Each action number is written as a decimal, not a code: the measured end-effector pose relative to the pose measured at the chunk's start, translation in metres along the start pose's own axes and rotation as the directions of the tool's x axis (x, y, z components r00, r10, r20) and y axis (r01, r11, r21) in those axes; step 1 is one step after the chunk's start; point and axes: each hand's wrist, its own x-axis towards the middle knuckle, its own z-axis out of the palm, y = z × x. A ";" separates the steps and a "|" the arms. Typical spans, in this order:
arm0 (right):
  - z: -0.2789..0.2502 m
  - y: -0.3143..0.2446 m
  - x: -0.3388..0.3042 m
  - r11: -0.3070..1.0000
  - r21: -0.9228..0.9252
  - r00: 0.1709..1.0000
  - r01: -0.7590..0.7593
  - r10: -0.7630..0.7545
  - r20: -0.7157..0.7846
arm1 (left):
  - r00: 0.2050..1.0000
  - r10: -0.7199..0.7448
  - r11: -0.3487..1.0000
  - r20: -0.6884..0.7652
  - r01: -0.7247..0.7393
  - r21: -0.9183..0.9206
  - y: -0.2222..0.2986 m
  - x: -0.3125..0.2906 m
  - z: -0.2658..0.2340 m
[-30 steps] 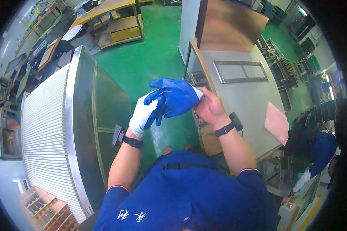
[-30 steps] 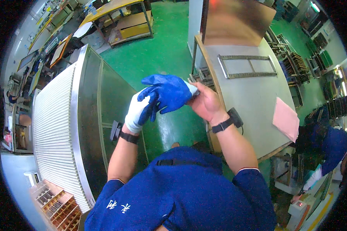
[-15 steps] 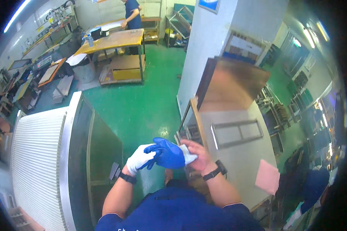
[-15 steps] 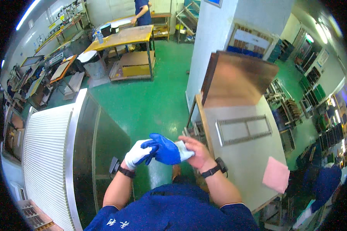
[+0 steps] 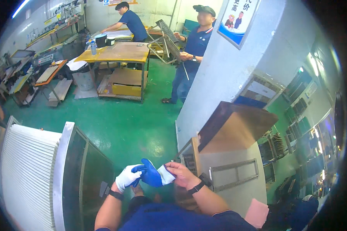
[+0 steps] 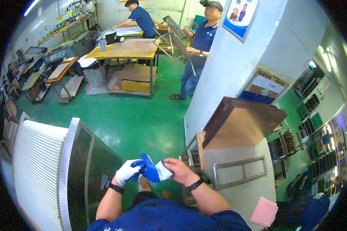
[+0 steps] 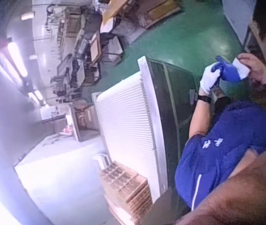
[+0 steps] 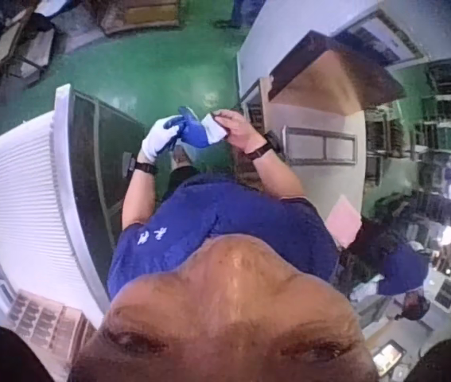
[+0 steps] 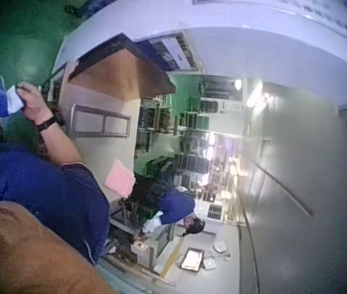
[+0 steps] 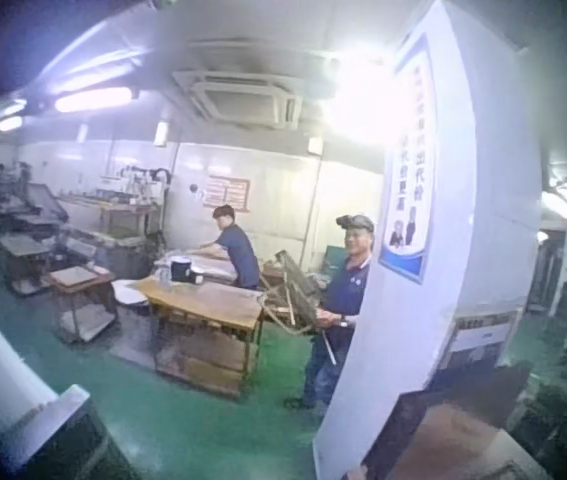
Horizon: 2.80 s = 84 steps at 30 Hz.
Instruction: Inspecting, sorting, and organizing printed circuit boards or metal plates in a factory setting.
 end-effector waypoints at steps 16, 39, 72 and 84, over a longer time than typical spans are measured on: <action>0.036 -0.054 0.159 0.978 -0.208 0.998 -0.007 0.021 0.067 | 0.989 0.070 0.955 -0.129 -0.104 -0.278 0.019 0.074 -0.121; 0.052 -0.091 0.263 0.963 -0.221 0.908 -0.156 0.228 0.352 | 0.560 0.201 0.976 -0.804 -0.183 0.117 0.011 0.067 -0.109; 0.073 -0.030 0.246 0.393 -0.859 0.941 0.327 -0.223 0.256 | 0.829 0.155 0.987 -0.538 -0.148 0.056 0.027 0.076 -0.071; 0.034 -0.021 0.270 0.817 -0.538 0.921 -0.208 0.349 0.175 | 0.659 0.574 0.670 -0.486 -0.036 0.741 0.026 0.066 -0.055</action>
